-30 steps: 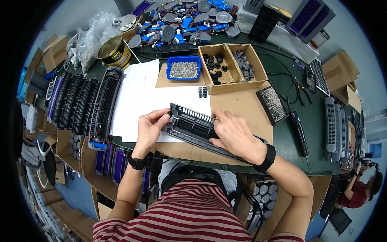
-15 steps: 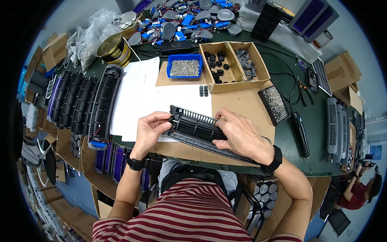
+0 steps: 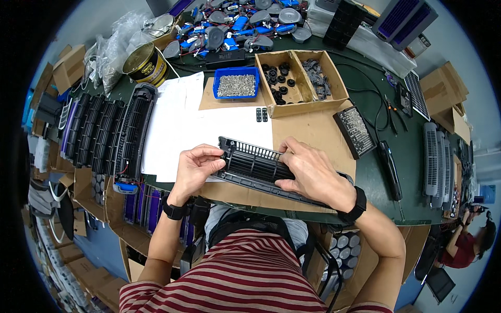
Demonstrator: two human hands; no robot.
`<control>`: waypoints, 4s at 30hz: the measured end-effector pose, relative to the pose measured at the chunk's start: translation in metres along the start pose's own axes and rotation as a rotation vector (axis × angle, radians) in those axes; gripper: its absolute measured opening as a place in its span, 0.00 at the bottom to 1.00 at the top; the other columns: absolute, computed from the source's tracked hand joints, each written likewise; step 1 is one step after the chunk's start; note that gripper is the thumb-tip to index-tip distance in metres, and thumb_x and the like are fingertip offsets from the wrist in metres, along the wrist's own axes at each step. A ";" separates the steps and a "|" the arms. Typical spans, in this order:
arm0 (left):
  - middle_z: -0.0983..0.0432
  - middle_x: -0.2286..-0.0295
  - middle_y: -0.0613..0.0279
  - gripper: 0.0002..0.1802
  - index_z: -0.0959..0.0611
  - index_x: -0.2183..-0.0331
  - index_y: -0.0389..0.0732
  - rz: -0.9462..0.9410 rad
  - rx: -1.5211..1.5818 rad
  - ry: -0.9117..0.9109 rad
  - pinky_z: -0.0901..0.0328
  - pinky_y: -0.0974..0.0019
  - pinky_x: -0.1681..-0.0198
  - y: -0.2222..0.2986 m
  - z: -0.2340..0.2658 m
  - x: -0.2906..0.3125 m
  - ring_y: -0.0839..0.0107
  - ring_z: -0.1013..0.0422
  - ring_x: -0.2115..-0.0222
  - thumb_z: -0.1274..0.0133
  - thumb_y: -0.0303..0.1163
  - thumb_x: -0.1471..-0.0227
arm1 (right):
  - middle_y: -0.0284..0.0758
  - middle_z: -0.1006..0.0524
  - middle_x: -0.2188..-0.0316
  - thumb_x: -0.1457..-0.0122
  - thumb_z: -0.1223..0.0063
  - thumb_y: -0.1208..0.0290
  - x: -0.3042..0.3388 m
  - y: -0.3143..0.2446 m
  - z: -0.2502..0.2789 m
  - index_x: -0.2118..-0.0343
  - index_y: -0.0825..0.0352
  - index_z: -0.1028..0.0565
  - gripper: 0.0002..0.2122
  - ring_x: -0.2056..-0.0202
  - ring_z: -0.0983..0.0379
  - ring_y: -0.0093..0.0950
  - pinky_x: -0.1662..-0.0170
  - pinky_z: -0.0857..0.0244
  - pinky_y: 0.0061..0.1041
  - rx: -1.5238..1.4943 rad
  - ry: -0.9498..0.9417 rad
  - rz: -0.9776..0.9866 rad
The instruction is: Assembling and securing components inside a plastic housing using an electric screwdriver and a heat gun.
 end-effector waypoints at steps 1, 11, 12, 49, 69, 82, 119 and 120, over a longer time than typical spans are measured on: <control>0.21 0.65 0.58 0.11 0.16 0.64 0.32 0.000 0.000 0.000 0.25 0.73 0.60 0.002 0.000 0.000 0.74 0.23 0.67 0.38 0.15 0.54 | 0.38 0.28 0.58 0.58 0.30 0.67 0.000 0.000 0.000 0.65 0.74 0.21 0.20 0.63 0.26 0.38 0.61 0.30 0.35 0.000 0.000 0.000; 0.19 0.75 0.59 0.10 0.14 0.66 0.30 0.197 -0.231 -0.045 0.29 0.75 0.70 0.007 -0.003 -0.015 0.77 0.25 0.75 0.38 0.27 0.49 | 0.38 0.28 0.58 0.58 0.31 0.68 0.002 0.002 -0.002 0.65 0.74 0.21 0.19 0.64 0.26 0.38 0.61 0.30 0.36 0.012 0.000 -0.002; 0.19 0.77 0.58 0.11 0.14 0.68 0.28 0.192 -0.266 -0.047 0.30 0.75 0.72 0.009 -0.004 -0.016 0.78 0.26 0.77 0.37 0.29 0.49 | 0.38 0.28 0.58 0.57 0.31 0.68 0.002 0.001 -0.001 0.64 0.74 0.22 0.19 0.64 0.26 0.38 0.61 0.30 0.36 0.013 -0.001 -0.010; 0.40 0.43 0.49 0.52 0.29 0.43 0.42 -0.459 -0.891 -0.205 0.55 0.39 0.37 0.032 -0.042 -0.002 0.41 0.51 0.39 0.26 0.47 0.71 | 0.34 0.22 0.61 0.41 0.45 0.81 -0.035 0.064 0.069 0.48 0.70 0.26 0.16 0.62 0.23 0.21 0.56 0.26 0.21 -1.068 0.343 -0.338; 0.22 0.70 0.63 0.18 0.21 0.53 0.33 0.246 0.412 -0.260 0.24 0.75 0.64 0.038 -0.033 0.015 0.76 0.22 0.70 0.39 0.22 0.48 | 0.43 0.28 0.54 0.55 0.32 0.77 0.000 -0.029 -0.001 0.47 0.66 0.27 0.29 0.55 0.27 0.38 0.53 0.30 0.34 -0.393 0.230 0.188; 0.24 0.74 0.65 0.12 0.12 0.64 0.39 -0.023 -0.333 0.093 0.30 0.76 0.71 0.031 -0.009 0.008 0.80 0.28 0.75 0.35 0.20 0.55 | 0.54 0.37 0.44 0.55 0.29 0.63 0.005 -0.008 -0.022 0.36 0.76 0.51 0.49 0.45 0.36 0.50 0.42 0.40 0.41 -0.004 -0.110 0.053; 0.20 0.66 0.53 0.20 0.17 0.55 0.35 -0.240 -0.560 0.149 0.31 0.66 0.60 0.040 0.023 -0.041 0.68 0.25 0.66 0.39 0.37 0.47 | 0.58 0.28 0.52 0.50 0.33 0.56 -0.021 0.003 0.019 0.45 0.83 0.38 0.39 0.49 0.30 0.50 0.48 0.34 0.37 -0.107 -0.181 0.150; 0.19 0.67 0.52 0.18 0.16 0.57 0.36 -0.297 -0.644 0.213 0.31 0.65 0.61 0.059 0.028 -0.051 0.66 0.25 0.67 0.39 0.37 0.48 | 0.56 0.26 0.53 0.47 0.35 0.56 -0.033 0.006 0.030 0.47 0.81 0.32 0.34 0.49 0.28 0.47 0.49 0.33 0.38 -0.153 -0.206 0.046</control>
Point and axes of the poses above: each hand's wrist, its own x-axis away from the middle knuckle, its own z-axis out of the back of the hand, y = z × x, the point moved 2 cm from there along -x, towards the middle knuckle
